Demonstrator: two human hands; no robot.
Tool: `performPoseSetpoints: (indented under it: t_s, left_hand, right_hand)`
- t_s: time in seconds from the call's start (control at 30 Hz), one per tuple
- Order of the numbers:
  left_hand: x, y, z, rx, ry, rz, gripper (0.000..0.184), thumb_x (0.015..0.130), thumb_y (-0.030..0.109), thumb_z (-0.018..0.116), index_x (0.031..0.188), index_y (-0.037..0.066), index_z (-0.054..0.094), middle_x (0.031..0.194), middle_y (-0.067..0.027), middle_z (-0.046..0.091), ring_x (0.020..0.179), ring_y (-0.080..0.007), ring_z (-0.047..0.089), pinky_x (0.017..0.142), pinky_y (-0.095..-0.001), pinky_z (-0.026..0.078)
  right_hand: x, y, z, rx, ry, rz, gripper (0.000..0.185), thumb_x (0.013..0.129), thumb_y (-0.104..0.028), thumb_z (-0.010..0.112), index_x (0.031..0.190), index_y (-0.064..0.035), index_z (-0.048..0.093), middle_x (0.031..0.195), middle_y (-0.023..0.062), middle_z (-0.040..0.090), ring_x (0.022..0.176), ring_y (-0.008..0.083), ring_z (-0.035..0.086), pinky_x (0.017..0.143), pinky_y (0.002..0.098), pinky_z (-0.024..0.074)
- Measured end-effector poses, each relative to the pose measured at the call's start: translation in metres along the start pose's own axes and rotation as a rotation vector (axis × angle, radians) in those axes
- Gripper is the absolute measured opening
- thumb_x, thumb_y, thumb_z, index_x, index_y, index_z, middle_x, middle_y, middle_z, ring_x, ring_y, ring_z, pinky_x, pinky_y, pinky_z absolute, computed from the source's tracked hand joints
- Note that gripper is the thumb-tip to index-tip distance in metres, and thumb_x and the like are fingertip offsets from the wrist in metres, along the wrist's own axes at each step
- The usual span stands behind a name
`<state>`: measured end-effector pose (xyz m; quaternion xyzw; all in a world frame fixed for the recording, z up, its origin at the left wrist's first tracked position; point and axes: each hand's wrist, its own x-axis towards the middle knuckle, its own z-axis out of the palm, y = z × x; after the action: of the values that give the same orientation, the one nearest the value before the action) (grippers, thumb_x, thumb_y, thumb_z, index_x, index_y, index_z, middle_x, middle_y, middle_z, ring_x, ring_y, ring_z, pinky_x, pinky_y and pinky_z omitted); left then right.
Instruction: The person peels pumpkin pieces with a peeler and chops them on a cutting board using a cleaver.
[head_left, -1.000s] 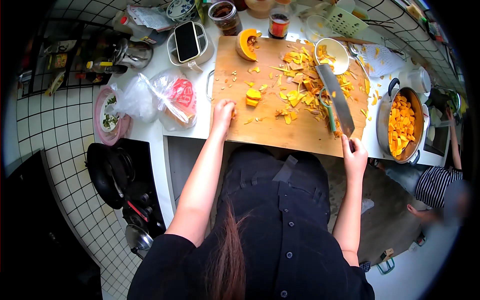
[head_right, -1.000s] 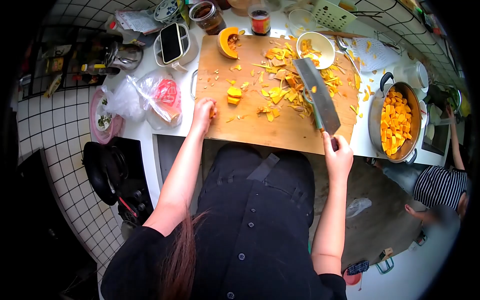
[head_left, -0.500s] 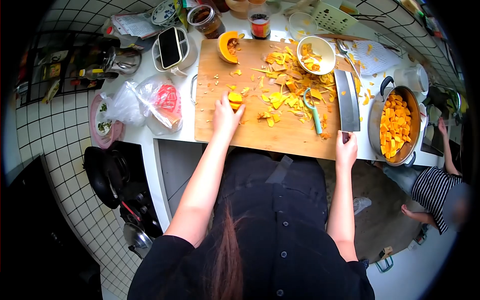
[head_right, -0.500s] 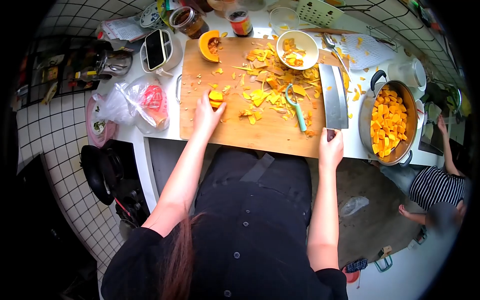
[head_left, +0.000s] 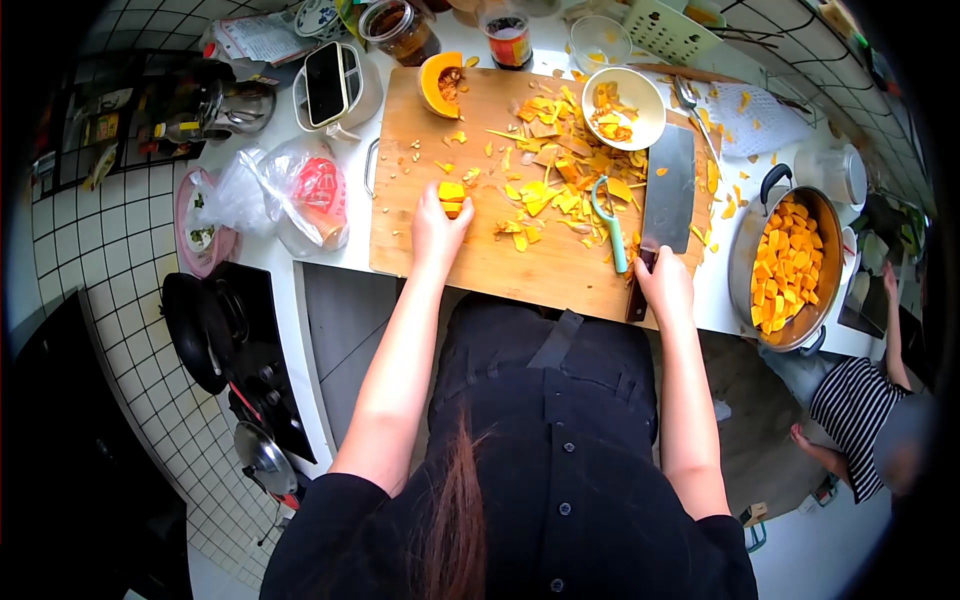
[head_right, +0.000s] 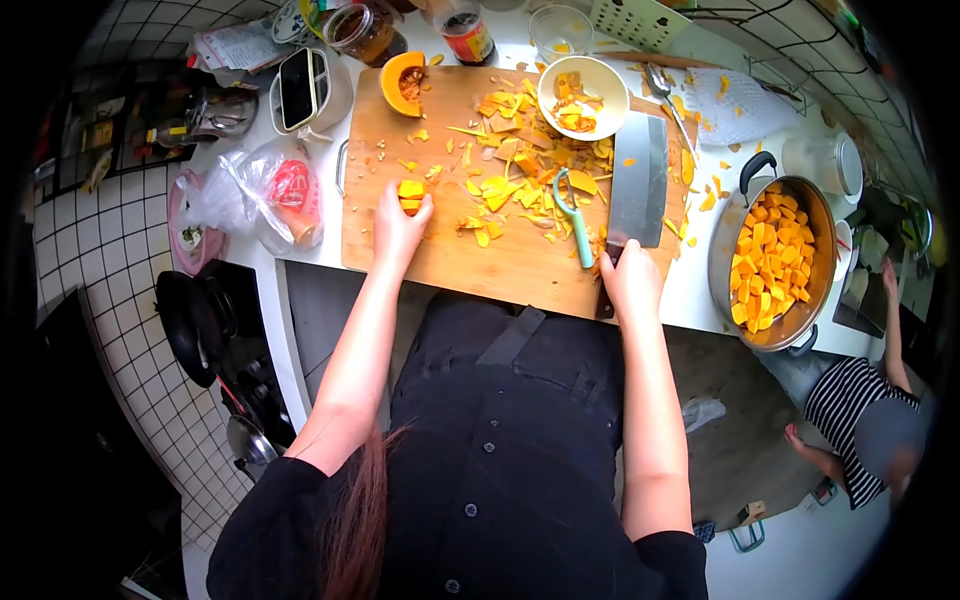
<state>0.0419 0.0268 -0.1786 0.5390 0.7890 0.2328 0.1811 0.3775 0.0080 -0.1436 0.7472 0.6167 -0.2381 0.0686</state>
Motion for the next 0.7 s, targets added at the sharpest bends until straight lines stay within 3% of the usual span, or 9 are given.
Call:
performPoseSetpoints:
  t_s: [0.1, 0.13, 0.2, 0.3, 0.33, 0.43, 0.47, 0.57, 0.7]
  left_hand:
    - [-0.007, 0.025, -0.014, -0.108, 0.011, 0.018, 0.044, 0.075, 0.019, 0.073, 0.107, -0.001, 0.051, 0.094, -0.0183, 0.062, 0.085, -0.0291, 0.063, 0.075, -0.0359, 0.051]
    - [-0.010, 0.040, -0.023, -0.141, -0.024, 0.019, 0.044, 0.075, 0.019, 0.073, 0.107, 0.000, 0.051, 0.094, -0.0179, 0.062, 0.086, -0.0281, 0.063, 0.075, -0.0353, 0.051]
    - [-0.020, 0.072, -0.041, -0.211, -0.100, 0.021, 0.044, 0.074, 0.018, 0.074, 0.106, 0.000, 0.051, 0.094, -0.0169, 0.062, 0.087, -0.0261, 0.064, 0.075, -0.0340, 0.051]
    - [-0.035, 0.110, -0.061, -0.297, -0.256, 0.102, 0.050, 0.074, 0.025, 0.072, 0.111, -0.001, 0.049, 0.099, -0.0205, 0.060, 0.094, -0.0346, 0.060, 0.080, -0.0381, 0.049]
    - [-0.040, 0.117, -0.063, -0.297, -0.282, 0.132, 0.050, 0.074, 0.025, 0.073, 0.110, 0.000, 0.049, 0.099, -0.0204, 0.060, 0.093, -0.0349, 0.060, 0.080, -0.0383, 0.050]
    - [-0.048, 0.136, -0.077, -0.335, -0.402, 0.187, 0.049, 0.074, 0.025, 0.073, 0.110, 0.000, 0.050, 0.101, -0.0200, 0.060, 0.093, -0.0365, 0.060, 0.079, -0.0399, 0.050]
    - [-0.050, 0.135, -0.080, -0.360, -0.403, 0.197, 0.048, 0.074, 0.025, 0.073, 0.110, 0.001, 0.051, 0.099, -0.0194, 0.060, 0.092, -0.0346, 0.061, 0.079, -0.0390, 0.050]
    - [-0.050, 0.125, -0.089, -0.544, -0.485, 0.163, 0.040, 0.079, 0.019, 0.070, 0.110, 0.001, 0.053, 0.092, -0.0116, 0.061, 0.084, -0.0210, 0.062, 0.074, -0.0314, 0.050]
    - [-0.044, 0.108, -0.094, -0.730, -0.593, 0.111, 0.028, 0.087, 0.013, 0.062, 0.111, 0.001, 0.054, 0.082, -0.0011, 0.056, 0.071, -0.0065, 0.054, 0.064, -0.0224, 0.046]
  right_hand:
    - [0.009, -0.009, -0.032, 0.134, -0.031, 0.009, 0.031, 0.082, -0.028, 0.063, 0.087, 0.0019, 0.055, 0.081, 0.0185, 0.064, 0.080, 0.0370, 0.063, 0.070, 0.0444, 0.0499]
    - [0.009, -0.018, -0.042, 0.215, 0.034, -0.059, 0.029, 0.085, -0.027, 0.062, 0.090, 0.0011, 0.058, 0.073, 0.0153, 0.062, 0.075, 0.0305, 0.064, 0.068, 0.0381, 0.0504]
    - [0.003, -0.045, -0.073, 0.466, -0.071, -0.137, 0.030, 0.086, -0.027, 0.062, 0.100, -0.0010, 0.057, 0.076, 0.0128, 0.062, 0.072, 0.0237, 0.063, 0.068, 0.0336, 0.0498]
    - [-0.006, -0.084, -0.071, 0.908, -0.208, -0.251, 0.040, 0.088, -0.028, 0.062, 0.120, -0.0064, 0.052, 0.087, 0.0086, 0.061, 0.073, 0.0126, 0.059, 0.069, 0.0274, 0.0482]
    - [-0.010, -0.096, -0.074, 0.973, -0.313, -0.265, 0.045, 0.088, -0.027, 0.063, 0.125, -0.0068, 0.047, 0.096, 0.0087, 0.060, 0.077, 0.0128, 0.059, 0.071, 0.0280, 0.0486]
    - [-0.015, -0.114, -0.063, 1.152, -0.546, -0.349, 0.042, 0.091, -0.026, 0.059, 0.122, -0.0010, 0.048, 0.102, 0.0095, 0.059, 0.084, 0.0128, 0.059, 0.077, 0.0254, 0.0492]
    - [-0.018, -0.118, -0.053, 1.261, -0.548, -0.384, 0.039, 0.092, -0.024, 0.057, 0.121, -0.0001, 0.048, 0.106, 0.0097, 0.058, 0.085, 0.0135, 0.060, 0.076, 0.0253, 0.0503]
    - [-0.038, -0.123, -0.057, 1.759, -0.682, -0.026, 0.034, 0.093, -0.021, 0.056, 0.119, -0.0009, 0.049, 0.104, 0.0096, 0.058, 0.084, 0.0151, 0.060, 0.075, 0.0254, 0.0505]
    - [-0.055, -0.117, -0.050, 2.065, -0.810, -0.001, 0.031, 0.095, -0.019, 0.050, 0.121, -0.0020, 0.048, 0.100, 0.0121, 0.057, 0.076, 0.0181, 0.054, 0.069, 0.0295, 0.0472]
